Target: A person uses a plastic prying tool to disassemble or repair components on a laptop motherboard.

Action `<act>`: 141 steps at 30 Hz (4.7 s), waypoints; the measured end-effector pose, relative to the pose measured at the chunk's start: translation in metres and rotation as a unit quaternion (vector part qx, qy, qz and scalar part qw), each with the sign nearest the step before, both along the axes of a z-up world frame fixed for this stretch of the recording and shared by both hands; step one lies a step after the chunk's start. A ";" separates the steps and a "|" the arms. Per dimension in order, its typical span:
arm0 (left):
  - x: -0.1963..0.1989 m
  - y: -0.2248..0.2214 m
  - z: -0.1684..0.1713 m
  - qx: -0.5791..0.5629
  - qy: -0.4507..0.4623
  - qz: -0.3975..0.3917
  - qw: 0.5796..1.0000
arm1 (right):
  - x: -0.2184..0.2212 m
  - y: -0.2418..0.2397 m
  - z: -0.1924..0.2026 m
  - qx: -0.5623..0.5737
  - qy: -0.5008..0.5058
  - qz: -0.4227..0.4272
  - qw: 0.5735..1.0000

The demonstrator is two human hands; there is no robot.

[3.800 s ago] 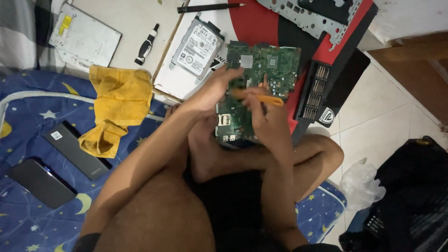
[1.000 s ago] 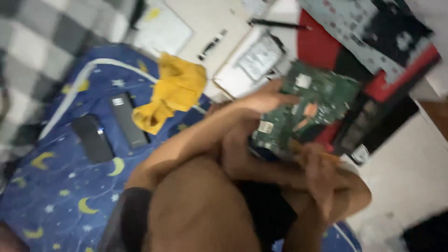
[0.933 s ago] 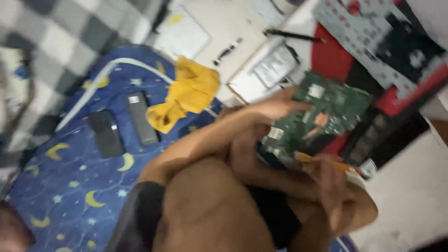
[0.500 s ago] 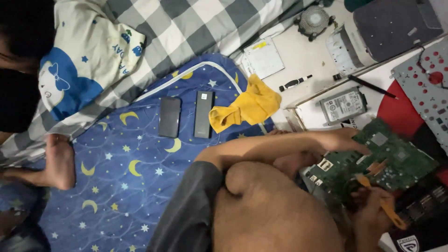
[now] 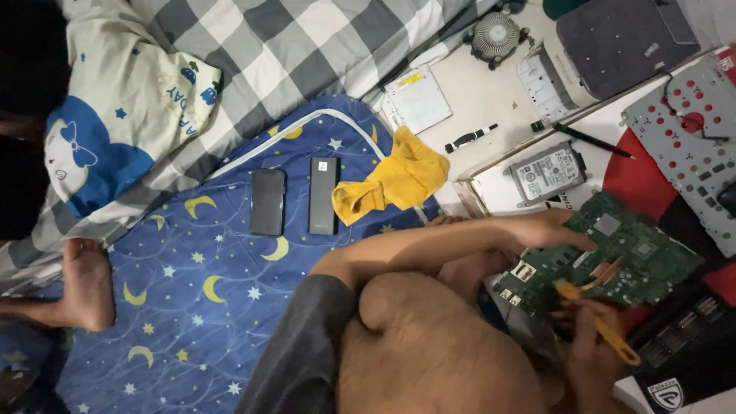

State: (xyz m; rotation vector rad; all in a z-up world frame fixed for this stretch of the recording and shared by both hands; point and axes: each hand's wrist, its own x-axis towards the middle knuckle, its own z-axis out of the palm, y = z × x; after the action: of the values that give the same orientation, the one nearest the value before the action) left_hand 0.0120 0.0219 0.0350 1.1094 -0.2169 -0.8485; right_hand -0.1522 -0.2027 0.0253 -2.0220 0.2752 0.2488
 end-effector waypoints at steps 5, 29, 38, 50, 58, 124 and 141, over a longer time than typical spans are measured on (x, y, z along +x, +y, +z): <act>0.001 -0.003 -0.005 0.057 -0.020 -0.030 0.998 | 0.010 0.026 0.033 -0.014 -0.031 -0.124 0.992; -0.003 -0.004 -0.009 -0.027 0.013 0.013 0.999 | 0.010 0.008 0.023 0.004 -0.006 0.005 1.000; -0.008 -0.046 -0.094 -0.152 -0.001 0.087 0.985 | 0.012 -0.001 0.016 -0.115 -0.067 0.005 0.991; 0.001 -0.008 -0.016 -0.046 0.056 0.060 0.996 | 0.030 0.035 0.058 0.036 -0.034 -0.024 0.998; -0.003 -0.008 -0.008 -0.027 0.068 0.096 0.993 | 0.042 0.044 0.051 0.018 -0.109 -0.047 0.993; 0.004 -0.010 -0.006 0.184 0.127 -0.053 0.973 | 0.005 0.075 0.089 -0.095 0.059 0.051 0.992; 0.006 -0.012 0.000 0.226 0.130 -0.041 0.965 | -0.011 0.050 0.054 0.001 -0.077 -0.131 0.988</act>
State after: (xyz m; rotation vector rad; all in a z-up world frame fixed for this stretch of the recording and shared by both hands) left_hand 0.0182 0.0103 0.0347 1.4010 0.1614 -1.1430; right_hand -0.1635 -0.1529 0.0794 -1.9655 0.4383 -0.0715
